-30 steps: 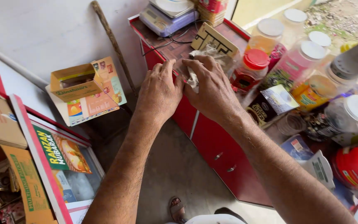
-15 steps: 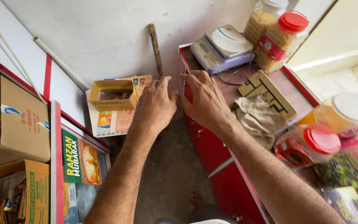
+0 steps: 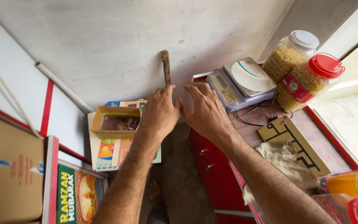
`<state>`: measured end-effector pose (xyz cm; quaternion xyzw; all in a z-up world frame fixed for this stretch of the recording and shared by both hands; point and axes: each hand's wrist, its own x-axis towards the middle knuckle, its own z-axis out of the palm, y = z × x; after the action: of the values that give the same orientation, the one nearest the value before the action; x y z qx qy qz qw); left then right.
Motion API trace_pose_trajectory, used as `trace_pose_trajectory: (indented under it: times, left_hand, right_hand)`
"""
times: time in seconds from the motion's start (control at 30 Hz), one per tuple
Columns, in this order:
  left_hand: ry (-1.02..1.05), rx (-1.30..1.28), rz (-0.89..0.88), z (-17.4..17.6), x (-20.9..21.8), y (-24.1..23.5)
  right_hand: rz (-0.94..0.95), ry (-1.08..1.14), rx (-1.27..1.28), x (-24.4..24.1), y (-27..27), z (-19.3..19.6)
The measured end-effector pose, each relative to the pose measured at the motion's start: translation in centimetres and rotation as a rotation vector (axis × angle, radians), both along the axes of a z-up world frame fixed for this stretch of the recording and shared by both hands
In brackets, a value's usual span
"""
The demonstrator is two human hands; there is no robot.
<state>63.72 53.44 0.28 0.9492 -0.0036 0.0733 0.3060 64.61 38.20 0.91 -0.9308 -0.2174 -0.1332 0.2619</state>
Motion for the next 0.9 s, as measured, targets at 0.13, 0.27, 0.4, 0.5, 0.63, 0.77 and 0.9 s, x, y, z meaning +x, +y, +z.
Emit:
trace_pose_trajectory:
  times: [0.13,0.27,0.4,0.5,0.63,0.77,0.9]
  left_hand:
    - [0.012,-0.015,-0.074,-1.3,6.0,2.0]
    - [0.017,0.016,-0.127,-1.7,11.1,3.5]
    - [0.056,0.053,-0.200,-0.9,15.2,4.9]
    - [0.057,0.043,-0.230,-1.4,17.3,5.5]
    - [0.081,0.037,-0.265,-2.1,20.4,5.4]
    - [0.088,0.019,-0.294,-3.2,23.6,4.7]
    - [0.058,0.025,-0.298,-3.8,26.7,3.9]
  right_hand:
    - [-0.080,-0.003,-0.039,4.6,2.1,-0.5]
    - [-0.144,0.024,-0.035,8.8,3.8,-1.3]
    - [-0.225,0.002,-0.035,12.5,5.5,-1.8]
    - [-0.254,0.079,-0.031,13.7,6.6,-1.9]
    - [-0.333,0.136,-0.027,16.8,6.9,-2.4]
    - [-0.363,0.191,-0.065,20.1,6.3,-3.4]
    - [-0.390,0.218,-0.046,23.4,5.5,-4.3]
